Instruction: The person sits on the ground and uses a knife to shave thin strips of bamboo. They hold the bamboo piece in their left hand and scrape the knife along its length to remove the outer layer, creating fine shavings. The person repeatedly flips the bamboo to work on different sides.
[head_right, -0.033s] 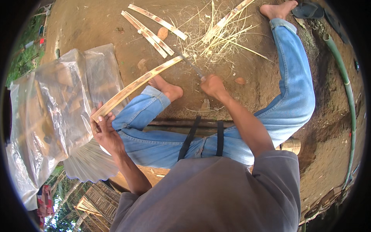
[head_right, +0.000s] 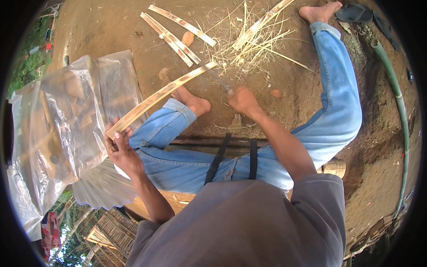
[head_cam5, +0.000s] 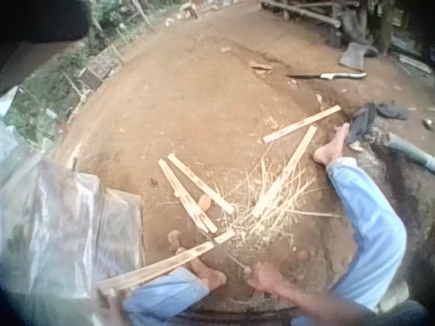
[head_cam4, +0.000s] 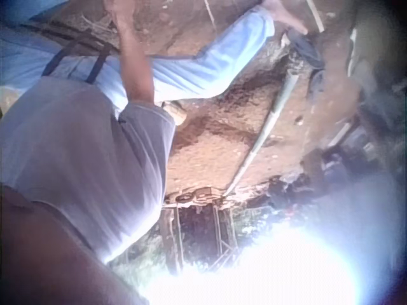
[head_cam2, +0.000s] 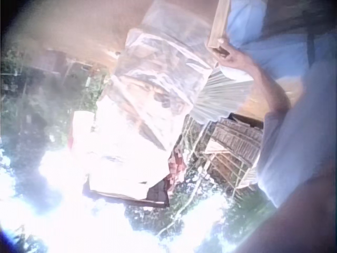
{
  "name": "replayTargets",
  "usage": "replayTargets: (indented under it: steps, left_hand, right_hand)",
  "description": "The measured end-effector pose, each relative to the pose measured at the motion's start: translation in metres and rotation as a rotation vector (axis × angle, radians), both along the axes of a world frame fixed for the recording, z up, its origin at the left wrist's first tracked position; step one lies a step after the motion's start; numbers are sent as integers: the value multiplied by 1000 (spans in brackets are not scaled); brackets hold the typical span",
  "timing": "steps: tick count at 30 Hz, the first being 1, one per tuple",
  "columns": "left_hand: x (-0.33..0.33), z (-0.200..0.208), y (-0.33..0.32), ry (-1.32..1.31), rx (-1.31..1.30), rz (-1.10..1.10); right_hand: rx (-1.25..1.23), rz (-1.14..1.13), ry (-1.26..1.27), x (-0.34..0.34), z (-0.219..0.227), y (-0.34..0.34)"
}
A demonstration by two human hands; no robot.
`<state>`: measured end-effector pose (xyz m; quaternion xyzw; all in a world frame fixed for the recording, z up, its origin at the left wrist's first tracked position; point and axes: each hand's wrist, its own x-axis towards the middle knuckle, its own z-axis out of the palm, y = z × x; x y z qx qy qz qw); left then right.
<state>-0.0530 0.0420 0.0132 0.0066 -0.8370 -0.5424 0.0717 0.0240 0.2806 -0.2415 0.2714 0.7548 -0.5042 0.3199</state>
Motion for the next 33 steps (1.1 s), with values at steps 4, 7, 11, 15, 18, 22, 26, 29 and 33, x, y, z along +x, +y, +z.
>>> replayTargets:
  steps: [4, 7, 11, 15, 18, 22, 26, 29, 33]
  left_hand:
    - [10, -7, 6, 90, -73, -21]
    - [22, -7, 8, 83, -98, -44]
    - [34, -7, 10, 80, -71, -54]
    - [39, -11, 5, 78, -75, -40]
    - [39, -9, 9, 55, -80, -36]
    - [39, -15, 1, 74, -82, -13]
    - [38, -9, 11, 63, -109, -16]
    - [29, -13, 12, 88, -100, -6]
    - [32, -13, 8, 93, -90, -6]
  right_hand:
    - [-134, 38, 378, 9, 93, -29]
    - [-132, 147, 428, 15, 121, -32]
    - [-50, 136, 308, 13, 90, -20]
    - [-66, 185, 458, 24, 108, -28]
    - [-26, 78, 329, 18, 69, -23]
    - [-89, 159, 400, 16, 89, -26]
    - [2, 144, 344, 15, 58, -12]
    - [14, 149, 180, 16, 32, 7]
    - [-104, 174, 485, 31, 85, -26]
